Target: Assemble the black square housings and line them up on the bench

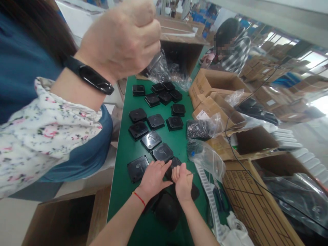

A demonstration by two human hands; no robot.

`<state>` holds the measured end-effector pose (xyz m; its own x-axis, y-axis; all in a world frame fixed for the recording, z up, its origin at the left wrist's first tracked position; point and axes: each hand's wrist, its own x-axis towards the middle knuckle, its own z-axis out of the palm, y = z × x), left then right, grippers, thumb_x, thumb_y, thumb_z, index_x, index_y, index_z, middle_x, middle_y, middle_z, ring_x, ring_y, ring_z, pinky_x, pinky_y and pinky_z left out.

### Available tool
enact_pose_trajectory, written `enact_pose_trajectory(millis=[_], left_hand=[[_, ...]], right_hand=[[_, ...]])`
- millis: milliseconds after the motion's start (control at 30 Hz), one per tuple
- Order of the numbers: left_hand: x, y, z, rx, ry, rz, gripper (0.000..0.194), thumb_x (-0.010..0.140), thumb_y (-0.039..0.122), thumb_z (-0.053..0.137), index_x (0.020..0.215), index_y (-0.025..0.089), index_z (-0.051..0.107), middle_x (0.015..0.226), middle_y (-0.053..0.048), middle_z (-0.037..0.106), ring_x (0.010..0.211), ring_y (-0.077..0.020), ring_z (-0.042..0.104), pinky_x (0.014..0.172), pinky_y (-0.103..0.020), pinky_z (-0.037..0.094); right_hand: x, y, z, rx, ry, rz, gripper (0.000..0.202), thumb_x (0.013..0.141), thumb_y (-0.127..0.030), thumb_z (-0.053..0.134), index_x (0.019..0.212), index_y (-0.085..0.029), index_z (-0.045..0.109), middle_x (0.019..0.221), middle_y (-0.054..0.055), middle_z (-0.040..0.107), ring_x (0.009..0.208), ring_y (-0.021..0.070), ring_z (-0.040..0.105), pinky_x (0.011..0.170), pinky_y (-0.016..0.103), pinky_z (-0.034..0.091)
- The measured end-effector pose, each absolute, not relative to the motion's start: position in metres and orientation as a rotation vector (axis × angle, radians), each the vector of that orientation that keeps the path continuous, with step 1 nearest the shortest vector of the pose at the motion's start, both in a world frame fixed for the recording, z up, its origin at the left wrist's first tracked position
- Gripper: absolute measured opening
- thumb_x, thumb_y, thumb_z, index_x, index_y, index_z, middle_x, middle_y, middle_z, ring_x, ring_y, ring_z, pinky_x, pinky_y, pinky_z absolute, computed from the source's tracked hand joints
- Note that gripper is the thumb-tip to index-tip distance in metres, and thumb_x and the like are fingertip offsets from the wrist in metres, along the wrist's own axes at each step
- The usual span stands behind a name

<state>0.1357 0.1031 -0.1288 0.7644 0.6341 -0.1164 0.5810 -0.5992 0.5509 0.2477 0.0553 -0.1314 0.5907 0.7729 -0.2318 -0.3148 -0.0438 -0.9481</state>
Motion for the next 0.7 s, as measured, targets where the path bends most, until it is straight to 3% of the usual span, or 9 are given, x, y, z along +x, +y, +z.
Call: enact_pose_trajectory(millis=[100, 167, 300, 533, 700], left_hand=[[0.136, 0.103, -0.127, 2.392, 0.917, 0.105, 0.077, 0.077, 0.038, 0.078, 0.144, 0.019, 0.043, 0.117, -0.01, 0.065, 0.111, -0.0294, 0.059, 0.093, -0.044, 0.046], [0.135, 0.102, -0.125, 2.399, 0.928, 0.094, 0.079, 0.076, 0.037, 0.079, 0.144, 0.02, 0.043, 0.118, -0.01, 0.064, 0.111, -0.0298, 0.058, 0.094, -0.044, 0.046], [0.137, 0.096, -0.114, 2.426, 0.904, 0.135, 0.079, 0.076, 0.041, 0.079, 0.143, 0.019, 0.043, 0.12, -0.011, 0.062, 0.111, -0.0296, 0.056, 0.095, -0.044, 0.045], [0.179, 0.087, -0.082, 2.646, 0.39, -0.077, 0.093, 0.071, 0.043, 0.083, 0.146, 0.017, 0.037, 0.122, -0.011, 0.06, 0.11, -0.0288, 0.055, 0.095, -0.043, 0.041], [0.199, 0.091, -0.084, 2.714, 0.321, -0.206, 0.075, 0.065, 0.041, 0.087, 0.128, 0.017, 0.055, 0.114, -0.01, 0.061, 0.107, -0.0292, 0.056, 0.09, -0.04, 0.041]], right_hand=[[0.258, 0.052, -0.124, -1.278, -0.305, 0.912, 0.064, 0.088, -0.061, 0.058, 0.045, -0.024, 0.028, 0.04, -0.009, 0.023, 0.036, 0.0073, 0.02, 0.038, 0.028, 0.011], [0.273, 0.039, -0.11, -1.172, -0.15, 0.858, 0.065, 0.09, -0.058, 0.056, 0.044, -0.024, 0.025, 0.039, -0.009, 0.019, 0.034, 0.0073, 0.016, 0.037, 0.029, 0.009], [0.301, -0.006, -0.086, -1.085, -0.09, 0.724, 0.064, 0.096, -0.053, 0.048, 0.043, -0.021, 0.029, 0.038, -0.007, 0.023, 0.035, 0.0083, 0.021, 0.038, 0.029, 0.014], [0.294, -0.04, -0.103, -1.162, -0.227, 0.747, 0.064, 0.097, -0.051, 0.048, 0.042, -0.022, 0.031, 0.037, -0.007, 0.023, 0.035, 0.0079, 0.021, 0.037, 0.029, 0.014], [0.309, -0.033, -0.093, -1.151, -0.35, 0.631, 0.062, 0.098, -0.049, 0.048, 0.043, -0.021, 0.034, 0.039, -0.007, 0.027, 0.036, 0.0079, 0.024, 0.039, 0.028, 0.017]])
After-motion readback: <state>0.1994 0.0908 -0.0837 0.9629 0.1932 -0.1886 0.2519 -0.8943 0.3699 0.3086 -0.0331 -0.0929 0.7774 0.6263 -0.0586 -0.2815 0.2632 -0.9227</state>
